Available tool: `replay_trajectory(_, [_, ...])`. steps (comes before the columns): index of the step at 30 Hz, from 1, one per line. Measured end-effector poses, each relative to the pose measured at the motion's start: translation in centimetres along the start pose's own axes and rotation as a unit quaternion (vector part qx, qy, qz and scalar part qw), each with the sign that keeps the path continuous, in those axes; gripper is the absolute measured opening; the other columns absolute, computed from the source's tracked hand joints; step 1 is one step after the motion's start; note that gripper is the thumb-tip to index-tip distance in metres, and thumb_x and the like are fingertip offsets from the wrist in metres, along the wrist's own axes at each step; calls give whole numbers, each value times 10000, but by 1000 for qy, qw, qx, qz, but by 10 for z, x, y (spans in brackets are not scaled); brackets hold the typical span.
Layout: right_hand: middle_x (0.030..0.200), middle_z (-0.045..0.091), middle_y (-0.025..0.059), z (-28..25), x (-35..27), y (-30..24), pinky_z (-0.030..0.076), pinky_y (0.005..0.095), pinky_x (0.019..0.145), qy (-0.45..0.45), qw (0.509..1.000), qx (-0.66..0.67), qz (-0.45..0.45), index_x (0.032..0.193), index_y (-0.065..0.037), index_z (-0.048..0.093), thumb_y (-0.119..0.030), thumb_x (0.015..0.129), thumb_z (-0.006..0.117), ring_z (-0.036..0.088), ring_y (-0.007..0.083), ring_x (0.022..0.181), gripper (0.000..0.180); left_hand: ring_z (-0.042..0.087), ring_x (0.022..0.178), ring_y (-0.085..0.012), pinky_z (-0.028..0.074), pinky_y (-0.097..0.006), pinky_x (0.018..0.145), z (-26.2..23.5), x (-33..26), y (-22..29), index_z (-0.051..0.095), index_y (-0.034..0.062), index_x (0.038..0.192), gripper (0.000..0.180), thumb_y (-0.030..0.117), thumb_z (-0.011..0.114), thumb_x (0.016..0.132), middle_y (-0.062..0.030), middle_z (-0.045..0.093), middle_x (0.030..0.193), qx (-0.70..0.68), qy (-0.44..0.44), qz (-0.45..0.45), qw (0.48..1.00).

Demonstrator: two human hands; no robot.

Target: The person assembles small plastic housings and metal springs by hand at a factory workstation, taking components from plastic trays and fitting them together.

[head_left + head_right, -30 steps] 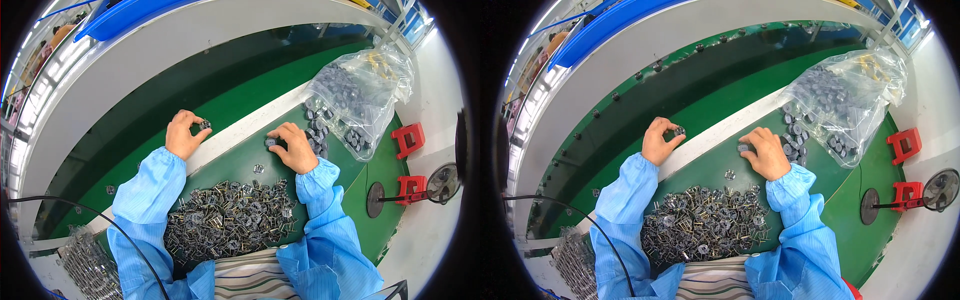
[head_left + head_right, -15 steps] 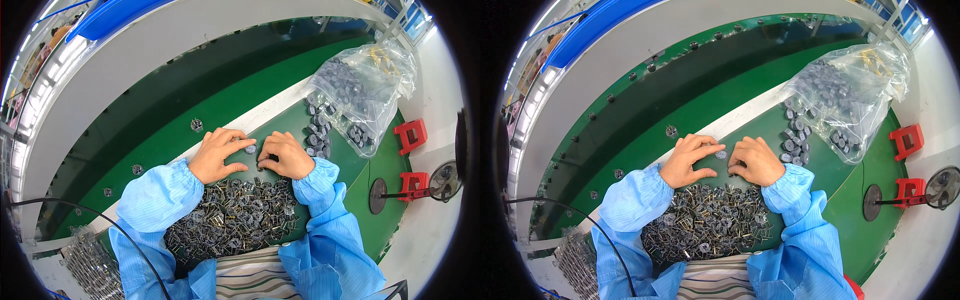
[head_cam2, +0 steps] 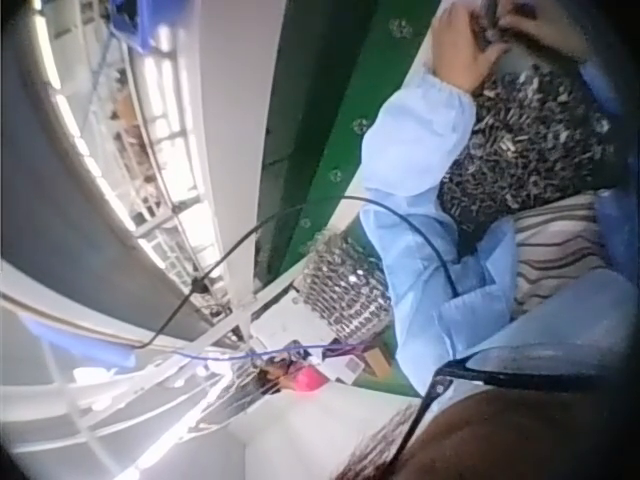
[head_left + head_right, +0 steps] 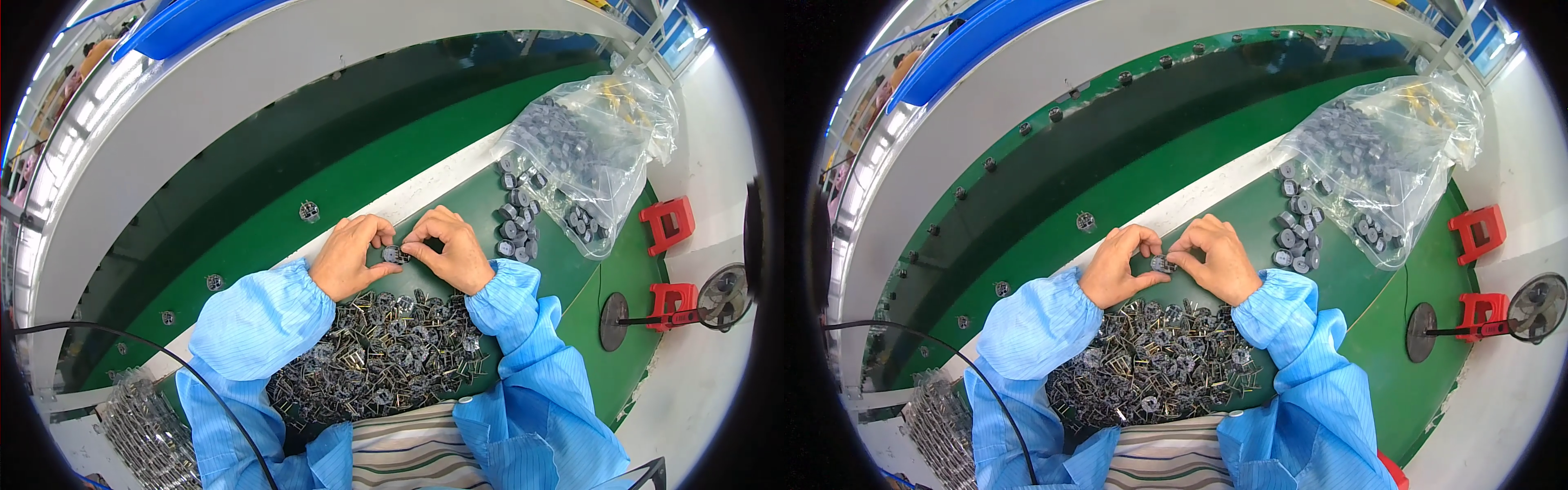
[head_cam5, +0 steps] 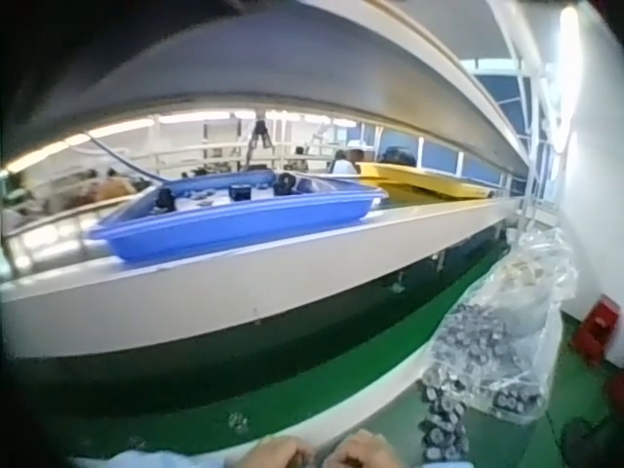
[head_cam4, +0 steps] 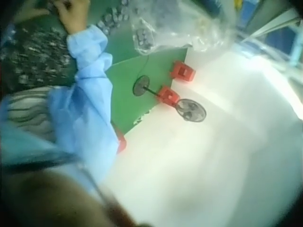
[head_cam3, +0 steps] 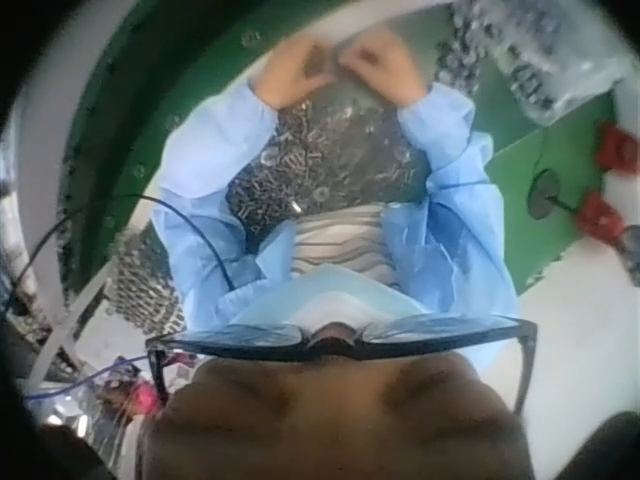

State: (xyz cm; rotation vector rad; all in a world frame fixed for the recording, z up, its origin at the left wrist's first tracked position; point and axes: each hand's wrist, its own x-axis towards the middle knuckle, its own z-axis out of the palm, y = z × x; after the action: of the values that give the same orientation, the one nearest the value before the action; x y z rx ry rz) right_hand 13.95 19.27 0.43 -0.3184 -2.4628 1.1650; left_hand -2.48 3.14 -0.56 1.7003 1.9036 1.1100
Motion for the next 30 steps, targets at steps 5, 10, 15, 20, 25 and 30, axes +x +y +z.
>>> replay_trajectory(5, [875, 665, -4, 6, 3, -8, 410, 362, 830, 10, 993, -91, -77, 845, -99, 708, -92, 800, 835, 605, 201, 902, 135, 628, 918, -208, 438, -386, 902, 1, 0, 1, 566, 88, 1158, 562, 214, 927, 745, -41, 636, 992, 5, -4, 1, 1000])
replay_trajectory(10, [875, 606, 5, 13, 6, -12, 390, 382, 815, 39, 972, -165, -161, 870, -117, 672, -117, 783, 808, 585, 224, 921, 161, 629, 911, -208, 447, -382, 908, 2, -2, -1, 566, 85, 1159, 558, 189, 923, 744, -41, 634, 988, -3, -1, 1, 1000])
replay_trajectory(15, [878, 600, 10, 13, 7, -11, 396, 389, 815, 34, 966, -191, -173, 883, -106, 657, -109, 781, 797, 586, 231, 928, 173, 629, 902, -205, 452, -381, 895, 1, 1, -3, 566, 88, 1146, 544, 171, 918, 741, -37, 632, 977, 1, -10, 3, 1000])
replay_trajectory(20, [895, 617, 13, 12, 3, -6, 402, 399, 806, -1, 984, -129, -120, 899, -121, 668, -128, 818, 785, 593, 236, 933, 143, 604, 851, -195, 459, -376, 843, 6, 7, -5, 556, 102, 1165, 598, 193, 937, 713, -18, 625, 925, -12, -14, -4, 1000])
replay_trajectory(25, [970, 662, 21, -15, 7, 6, 421, 412, 851, 31, 991, -107, -80, 942, -105, 685, -128, 805, 801, 604, 267, 990, 181, 594, 829, -192, 456, -368, 827, 10, 19, 0, 547, 99, 1191, 616, 208, 933, 722, -13, 626, 898, -14, -31, 9, 999])
replay_trajectory(30, [1423, 517, 217, -35, 3, 49, 349, 558, 1117, 226, 858, -452, 89, 1343, -35, 573, -146, 821, 801, 475, 428, 1330, 580, 599, 815, -186, 456, -373, 817, 22, 29, 9, 564, 98, 1173, 562, 228, 910, 749, -22, 639, 913, 24, -18, 41, 999])
